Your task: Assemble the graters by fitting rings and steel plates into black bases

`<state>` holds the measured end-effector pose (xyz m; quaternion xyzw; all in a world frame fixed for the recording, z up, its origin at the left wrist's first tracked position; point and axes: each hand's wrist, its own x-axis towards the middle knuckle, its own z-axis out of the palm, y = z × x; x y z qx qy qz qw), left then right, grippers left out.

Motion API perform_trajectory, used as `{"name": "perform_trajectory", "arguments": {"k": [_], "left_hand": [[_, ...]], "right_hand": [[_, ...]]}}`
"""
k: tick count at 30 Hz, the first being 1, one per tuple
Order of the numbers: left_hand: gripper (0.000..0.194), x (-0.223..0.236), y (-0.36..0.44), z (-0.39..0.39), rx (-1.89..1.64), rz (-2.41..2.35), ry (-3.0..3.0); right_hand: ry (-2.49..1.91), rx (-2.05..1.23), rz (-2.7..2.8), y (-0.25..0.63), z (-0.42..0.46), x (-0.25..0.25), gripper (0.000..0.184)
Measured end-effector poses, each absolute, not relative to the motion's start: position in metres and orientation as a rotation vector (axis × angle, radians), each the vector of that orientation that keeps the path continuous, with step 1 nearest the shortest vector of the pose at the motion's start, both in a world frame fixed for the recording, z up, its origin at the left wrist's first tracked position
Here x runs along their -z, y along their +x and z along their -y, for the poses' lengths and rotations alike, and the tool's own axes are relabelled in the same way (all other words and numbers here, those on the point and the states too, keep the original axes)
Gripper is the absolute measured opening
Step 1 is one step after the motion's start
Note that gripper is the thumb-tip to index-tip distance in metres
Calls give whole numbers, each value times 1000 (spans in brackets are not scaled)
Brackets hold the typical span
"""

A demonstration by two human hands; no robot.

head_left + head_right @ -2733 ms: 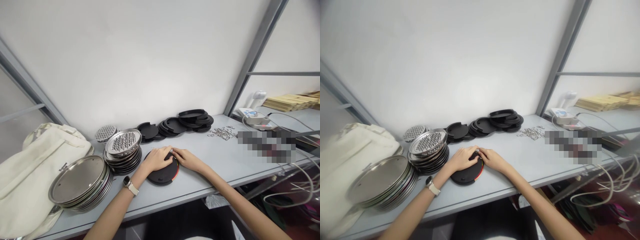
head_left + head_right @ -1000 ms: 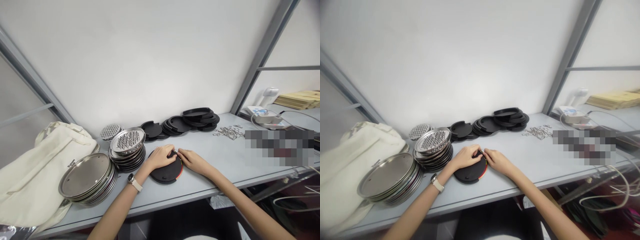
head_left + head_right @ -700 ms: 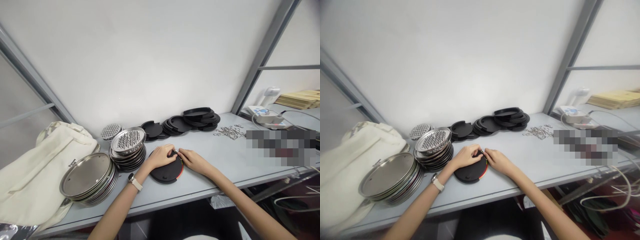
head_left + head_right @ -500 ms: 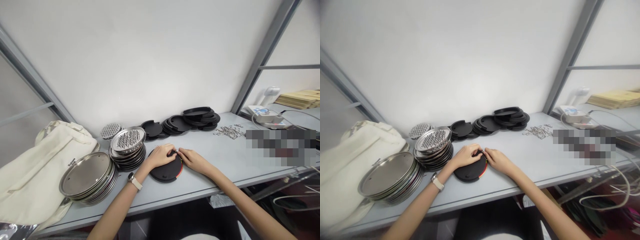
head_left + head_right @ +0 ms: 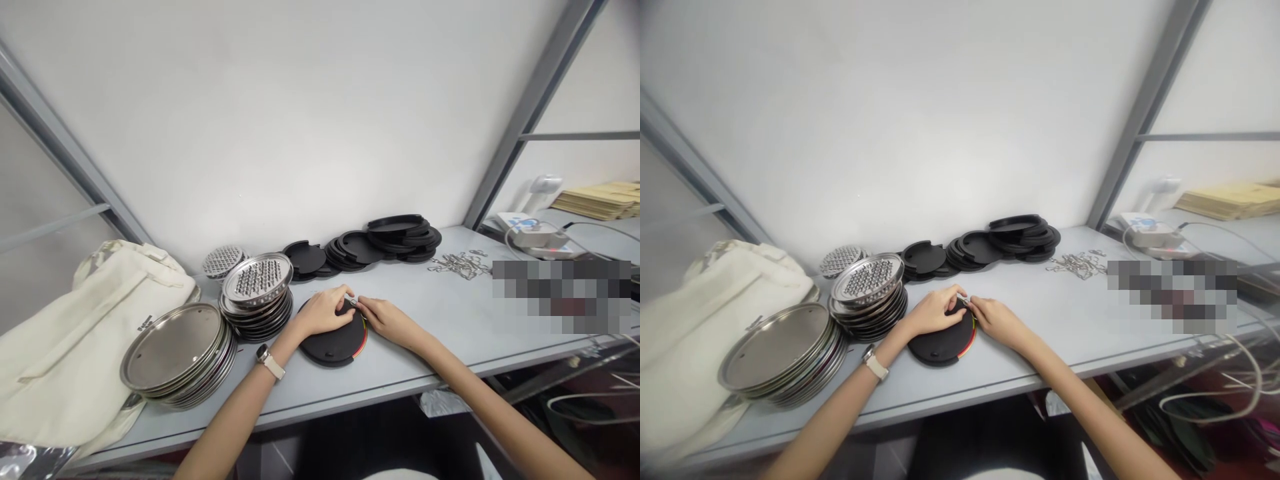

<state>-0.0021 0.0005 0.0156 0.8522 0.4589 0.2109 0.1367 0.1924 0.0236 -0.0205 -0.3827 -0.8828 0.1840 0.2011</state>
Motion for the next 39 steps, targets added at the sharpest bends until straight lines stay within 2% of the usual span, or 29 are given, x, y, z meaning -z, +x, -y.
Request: {"name": "perform_trajectory", "arguments": {"k": [4, 17, 25, 32, 39], "left_hand": [[30, -17, -1, 2, -587, -1298, 2455], [13, -20, 1, 4, -564, -1309, 2523], [12, -19, 1, 3, -551, -1343, 2464], [12, -16, 0, 2, -588, -1309, 2471], [12, -14, 0, 0, -609, -1292, 2483]], "right_hand": [[-1040, -531, 2470, 193, -23, 19, 30], [-992, -585, 2441, 192, -21, 16, 32], [-1039, -533, 2436, 192, -19, 16, 31], [-1009, -456, 2485, 192, -16, 15, 21], [-1036, -423, 2510, 192, -16, 12, 20]]}}
